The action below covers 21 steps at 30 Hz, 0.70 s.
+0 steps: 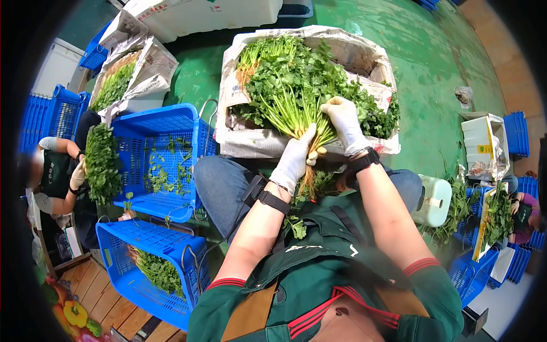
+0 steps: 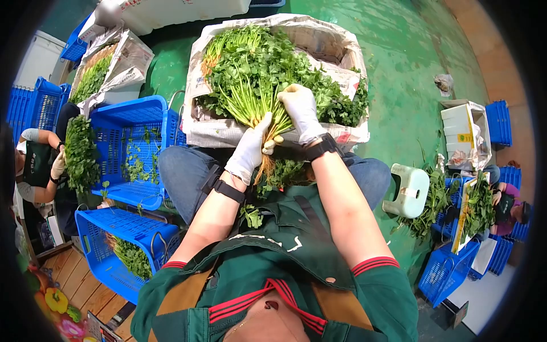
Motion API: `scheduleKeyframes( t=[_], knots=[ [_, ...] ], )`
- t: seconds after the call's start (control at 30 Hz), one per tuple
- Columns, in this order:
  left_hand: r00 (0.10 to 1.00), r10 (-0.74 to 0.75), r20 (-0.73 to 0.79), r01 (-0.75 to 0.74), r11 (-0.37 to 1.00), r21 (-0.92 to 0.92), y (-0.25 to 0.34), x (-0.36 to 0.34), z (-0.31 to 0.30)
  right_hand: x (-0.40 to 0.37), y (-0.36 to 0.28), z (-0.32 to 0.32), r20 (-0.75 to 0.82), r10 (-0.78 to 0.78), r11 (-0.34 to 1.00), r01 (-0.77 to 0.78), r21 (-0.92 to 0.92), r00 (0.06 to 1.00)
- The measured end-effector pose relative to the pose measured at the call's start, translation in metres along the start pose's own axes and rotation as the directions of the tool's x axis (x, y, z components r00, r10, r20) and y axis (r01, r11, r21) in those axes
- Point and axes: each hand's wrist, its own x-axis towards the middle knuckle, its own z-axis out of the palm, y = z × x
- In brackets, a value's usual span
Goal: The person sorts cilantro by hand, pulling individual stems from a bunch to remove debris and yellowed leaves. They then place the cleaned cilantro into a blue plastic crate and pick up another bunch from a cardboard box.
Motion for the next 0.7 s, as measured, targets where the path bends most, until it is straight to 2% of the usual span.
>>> scheduleKeyframes(
  t=[0.03,0.1,0.2,0.27,0.3,0.33,0.37,0.4,0.43,0.47,0.5,0.53,0.57,0.6,0.67,0.7],
  knots=[
    [0.999,-0.028,0.026,0.029,0.999,-0.019,0.002,-0.001,0.000,-0.010,-0.009,-0.007,0.045,0.016,0.978,-0.025,0.206,0.999],
    [0.992,-0.093,0.083,0.096,0.995,-0.030,0.002,0.003,-0.007,-0.025,-0.013,-0.015,0.016,-0.072,0.974,0.067,0.215,0.997],
    [0.989,-0.064,0.135,0.075,0.994,-0.077,0.002,0.003,-0.005,-0.049,-0.019,-0.024,0.080,-0.131,0.951,0.102,0.293,0.988],
    [0.990,-0.070,0.122,0.082,0.992,-0.094,0.000,0.004,-0.007,-0.063,-0.025,-0.030,0.304,-0.072,0.809,-0.123,0.575,0.950],
    [0.992,-0.071,0.108,0.083,0.990,-0.110,0.000,0.005,-0.009,-0.068,-0.029,-0.038,0.376,-0.096,0.837,-0.129,0.531,0.922],
    [0.993,-0.071,0.093,0.083,0.988,-0.128,-0.001,0.006,-0.012,-0.077,-0.038,-0.048,0.454,-0.083,0.928,-0.098,0.361,0.887],
    [0.987,-0.069,0.142,0.087,0.989,-0.121,0.000,0.007,-0.014,-0.076,-0.039,-0.055,0.634,-0.166,0.985,0.093,0.147,0.755],
    [0.997,0.072,-0.020,-0.074,0.981,-0.179,-0.009,0.011,-0.001,-0.076,-0.041,-0.060,0.795,-0.174,0.946,0.323,-0.029,0.582],
    [0.990,0.129,-0.062,-0.137,0.981,-0.138,-0.008,0.004,0.005,-0.084,-0.055,-0.057,0.804,-0.057,0.935,0.314,-0.165,0.593],
    [0.978,0.186,-0.098,-0.196,0.976,-0.094,-0.008,-0.001,0.010,-0.085,-0.057,-0.049,0.801,-0.056,0.935,0.312,-0.167,0.596],
    [0.985,0.154,-0.072,-0.156,0.988,-0.021,-0.011,0.000,0.004,-0.083,-0.057,-0.039,0.633,-0.215,0.948,0.315,-0.049,0.744],
    [0.991,0.122,-0.049,-0.119,0.991,0.054,-0.014,0.002,-0.002,-0.079,-0.056,-0.031,0.411,-0.341,0.936,0.345,0.065,0.846],
    [0.992,0.082,-0.098,-0.078,0.996,0.048,-0.010,-0.002,0.006,-0.066,-0.045,-0.020,0.257,-0.512,0.849,0.528,0.009,0.820],
    [0.990,0.140,-0.029,-0.137,0.987,0.085,-0.015,0.003,0.000,-0.058,-0.035,-0.013,0.147,-0.486,0.864,0.499,-0.066,0.861],
    [0.994,0.075,-0.075,-0.075,0.997,0.000,-0.003,-0.004,0.008,-0.042,-0.015,-0.010,0.053,-0.433,0.867,0.431,-0.249,0.900],
    [0.997,0.056,-0.048,-0.058,0.998,-0.029,-0.001,-0.002,0.003,-0.038,-0.004,-0.009,0.027,-0.343,0.912,0.340,-0.228,0.939]
  ],
)
